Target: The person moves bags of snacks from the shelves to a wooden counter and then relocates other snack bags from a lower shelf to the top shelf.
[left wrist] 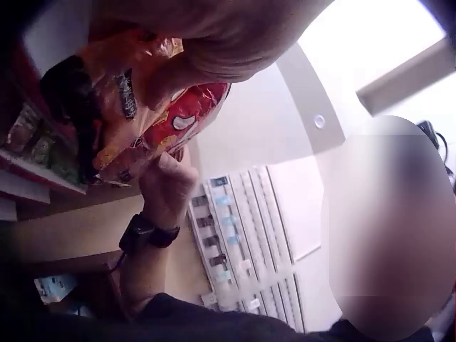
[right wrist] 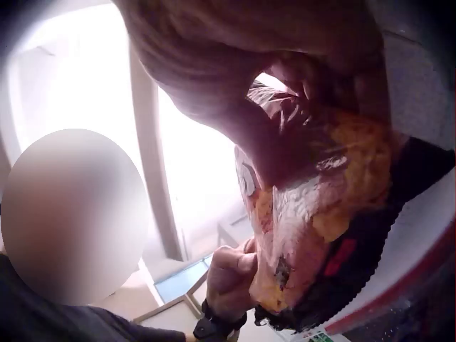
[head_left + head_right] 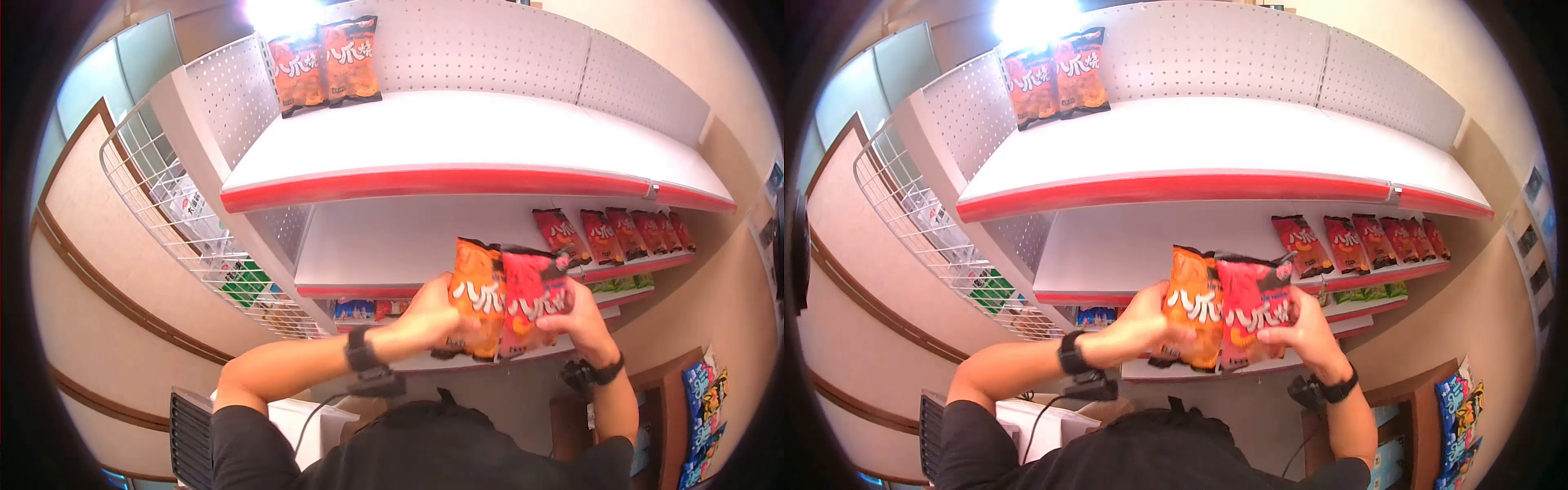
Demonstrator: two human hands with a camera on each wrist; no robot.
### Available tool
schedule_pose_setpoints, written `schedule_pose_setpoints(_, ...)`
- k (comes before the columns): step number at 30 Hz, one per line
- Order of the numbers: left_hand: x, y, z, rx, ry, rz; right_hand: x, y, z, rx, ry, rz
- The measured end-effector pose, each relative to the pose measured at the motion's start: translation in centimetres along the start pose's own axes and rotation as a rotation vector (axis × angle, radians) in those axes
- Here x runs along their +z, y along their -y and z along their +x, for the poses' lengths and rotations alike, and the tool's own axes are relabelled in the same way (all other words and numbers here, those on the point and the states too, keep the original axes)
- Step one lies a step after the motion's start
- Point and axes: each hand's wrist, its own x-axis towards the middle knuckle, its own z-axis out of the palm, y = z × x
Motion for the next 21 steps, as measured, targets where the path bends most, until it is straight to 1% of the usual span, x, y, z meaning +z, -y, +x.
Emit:
schedule_pose_setpoints(1,0.5,-0.8,-1.2,0.060,-0.037,0.118,0.8,1.6,-1.3,-0.054,-0.010,-0.045)
schedule_pose_setpoints(2,0.8,-1.6,-2.0,0.099,-0.060,0.173,1.6,3.0,-2.6,-0.107,-0.021,-0.089)
schedule_pose_setpoints(3,1.1,-3.1,-2.8,0.098,-0.054,0.175,2.2,4.4,-3.5,-0.107,-0.028,-0.086)
schedule_pose_setpoints(5,1.4,-7.4,-3.8,0.331,-0.022,0.156,3.0,7.6,-4.2,-0.397,-0.033,-0.283)
schedule_pose_setpoints(7,1.1,-11.6,-3.6,0.499,-0.061,0.239,3.8,11.9,-4.1,-0.401,-0.090,-0.405)
schedule_pose_setpoints(9,0.1,-16.1,-3.0,0.378,-0.021,0.164,3.7,15.4,-2.0,-0.530,-0.122,-0.524)
schedule_pose_setpoints(11,-0.4,-19.9,-1.4,0.579,-0.097,0.275,3.7,19.2,0.9,-0.590,-0.076,-0.445)
schedule_pose_setpoints(13,-3.0,-23.1,1.1,0.650,-0.122,0.398,2.6,22.0,5.9,-0.795,-0.043,-0.502)
schedule_pose_setpoints(15,-4.6,-25.1,3.8,0.699,-0.249,0.435,1.3,23.9,11.3,-0.823,-0.015,-0.465)
schedule_pose_setpoints(16,-5.3,-25.7,5.0,0.703,-0.250,0.443,1.3,24.7,13.3,-0.784,-0.031,-0.492)
schedule_pose_setpoints(18,-6.9,-26.7,7.5,0.640,-0.289,0.310,0.8,25.8,17.3,-0.692,-0.059,-0.521)
schedule_pose_setpoints(19,-8.3,-27.0,9.3,0.645,-0.291,0.320,0.4,25.9,19.5,-0.640,-0.070,-0.523)
schedule_pose_setpoints(20,-10.1,-27.3,11.2,0.611,-0.330,0.331,0.1,26.1,21.6,-0.649,-0.069,-0.518)
schedule_pose_setpoints(21,-11.3,-27.2,12.7,0.577,-0.368,0.343,-0.3,26.2,23.5,-0.611,-0.117,-0.584)
